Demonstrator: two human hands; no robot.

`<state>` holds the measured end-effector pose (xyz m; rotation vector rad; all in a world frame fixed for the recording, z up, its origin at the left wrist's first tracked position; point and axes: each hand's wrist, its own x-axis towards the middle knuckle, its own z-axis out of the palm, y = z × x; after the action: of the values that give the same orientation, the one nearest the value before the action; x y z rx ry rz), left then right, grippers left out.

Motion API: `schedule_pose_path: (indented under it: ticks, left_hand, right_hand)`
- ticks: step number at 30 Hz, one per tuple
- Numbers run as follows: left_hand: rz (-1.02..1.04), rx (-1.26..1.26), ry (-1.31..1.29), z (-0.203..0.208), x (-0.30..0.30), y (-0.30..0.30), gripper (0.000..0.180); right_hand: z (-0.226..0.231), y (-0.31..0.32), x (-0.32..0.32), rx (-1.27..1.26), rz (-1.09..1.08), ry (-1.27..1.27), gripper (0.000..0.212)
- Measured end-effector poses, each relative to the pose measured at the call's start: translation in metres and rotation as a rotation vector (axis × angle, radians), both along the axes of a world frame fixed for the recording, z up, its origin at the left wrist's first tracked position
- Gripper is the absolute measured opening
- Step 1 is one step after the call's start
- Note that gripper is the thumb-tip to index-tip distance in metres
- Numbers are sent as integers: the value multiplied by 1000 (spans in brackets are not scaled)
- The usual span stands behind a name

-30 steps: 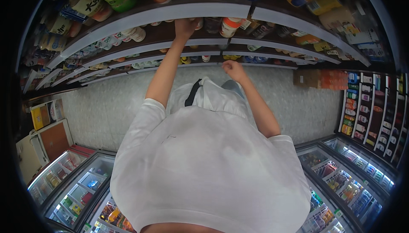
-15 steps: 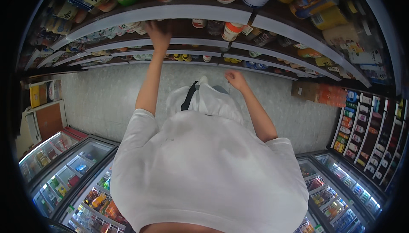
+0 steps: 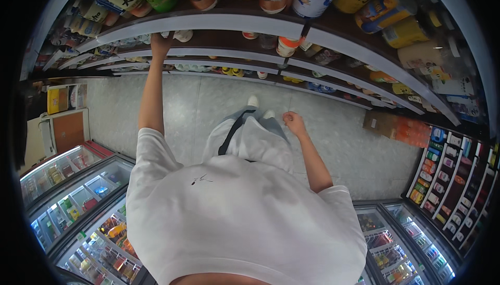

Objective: Restocking and organizing various beverage bottles on supermarket shelves.

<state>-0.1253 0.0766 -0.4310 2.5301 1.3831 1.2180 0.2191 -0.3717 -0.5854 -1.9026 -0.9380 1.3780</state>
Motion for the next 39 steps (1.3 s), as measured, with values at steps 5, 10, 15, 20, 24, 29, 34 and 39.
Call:
schedule_pose_path:
  ticks: [5, 10, 15, 20, 24, 29, 34, 39]
  left_hand:
    - [156, 5, -14, -3, -21, 0, 59]
    - [42, 194, 145, 9, -51, 47, 41]
    - [-98, -49, 138, 3, -58, 70, 21]
    - [-262, -124, -47, 1, -61, 61, 31]
    - [-82, -148, -270, 4, -55, 10, 57]
    - [-148, -146, -435, 19, -64, -55, 55]
    - [-486, -190, -298, 34, -40, -79, 55]
    - [-629, -278, -243, 19, 29, -79, 51]
  right_hand:
    - [-3, -13, 0, 25, -145, -19, 19]
    - [-5, -19, -10, -29, -263, -1, 17]
    - [-10, 8, -38, -8, -354, -2, 18]
    - [-2, 81, -81, 59, -212, -103, 22]
    - [9, 139, -128, 189, -212, -42, 24]
    - [32, 172, -177, 168, -117, -129, 24]
    - [33, 160, -188, 143, -96, -144, 25]
    - [42, 143, -185, 49, -187, -184, 25]
